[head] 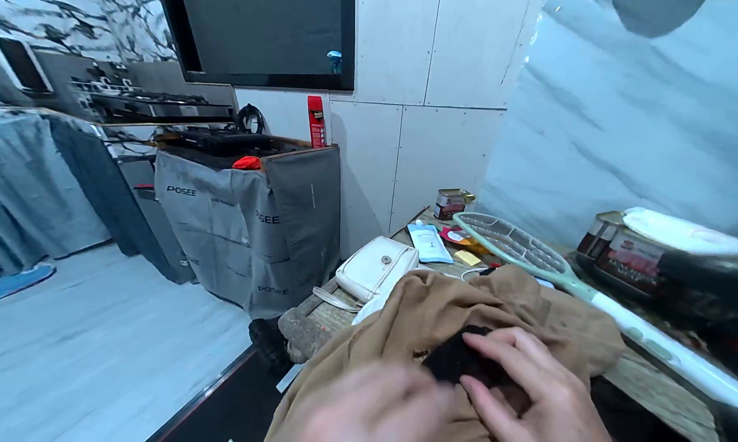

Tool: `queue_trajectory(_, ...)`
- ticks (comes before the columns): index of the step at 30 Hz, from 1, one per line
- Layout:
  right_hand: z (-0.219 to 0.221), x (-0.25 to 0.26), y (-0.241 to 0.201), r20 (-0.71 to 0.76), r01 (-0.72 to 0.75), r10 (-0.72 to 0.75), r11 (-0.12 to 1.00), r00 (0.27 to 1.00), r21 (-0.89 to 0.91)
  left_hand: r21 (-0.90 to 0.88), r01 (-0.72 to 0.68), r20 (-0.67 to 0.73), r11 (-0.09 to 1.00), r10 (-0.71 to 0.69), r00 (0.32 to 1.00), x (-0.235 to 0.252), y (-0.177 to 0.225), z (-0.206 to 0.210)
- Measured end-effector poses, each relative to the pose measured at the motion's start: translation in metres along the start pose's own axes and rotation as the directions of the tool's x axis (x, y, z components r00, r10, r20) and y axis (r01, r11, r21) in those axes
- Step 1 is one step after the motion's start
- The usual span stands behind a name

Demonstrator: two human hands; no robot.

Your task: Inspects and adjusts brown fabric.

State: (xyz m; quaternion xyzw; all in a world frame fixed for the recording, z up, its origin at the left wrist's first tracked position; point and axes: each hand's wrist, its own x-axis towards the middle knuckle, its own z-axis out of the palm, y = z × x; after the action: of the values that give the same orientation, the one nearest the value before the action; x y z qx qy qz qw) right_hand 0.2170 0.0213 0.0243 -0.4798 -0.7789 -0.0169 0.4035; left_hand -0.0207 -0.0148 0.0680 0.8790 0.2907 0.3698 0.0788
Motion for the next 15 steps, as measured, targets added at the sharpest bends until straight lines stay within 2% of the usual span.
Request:
queue_trajectory(1, -0.002, -0.002, 0.001, 0.009, -0.008, 0.008, 1.000, 1.000, 0.021, 0.088, -0.024, 0.024, 0.996, 0.022, 0.999, 0.016, -0.017, 0.008)
queue_trajectory(3, -0.004, -0.003, 0.002, 0.024, -0.013, 0.012, 0.999, 1.000, 0.046, 0.146, -0.136, 0.086, 0.980, 0.124, 0.989, 0.032, -0.045, 0.023)
queue_trajectory(7, -0.002, -0.007, 0.005, 0.018, -0.008, 0.007, 0.998, 1.000, 0.058, 0.188, -0.194, 0.182, 0.963, 0.160, 0.970, 0.033, -0.059, 0.031)
queue_trajectory(11, -0.003, -0.007, 0.006, 0.019, -0.008, 0.007, 0.998, 1.000, 0.065, 0.284, -0.213, 0.105, 0.935, 0.191, 0.976, 0.027, -0.065, 0.045)
queue_trajectory(15, -0.002, -0.008, 0.006, 0.010, -0.014, 0.013, 0.996, 1.000, 0.083, 0.125, -0.187, 0.008, 0.974, 0.187, 0.982, 0.025, -0.069, 0.041)
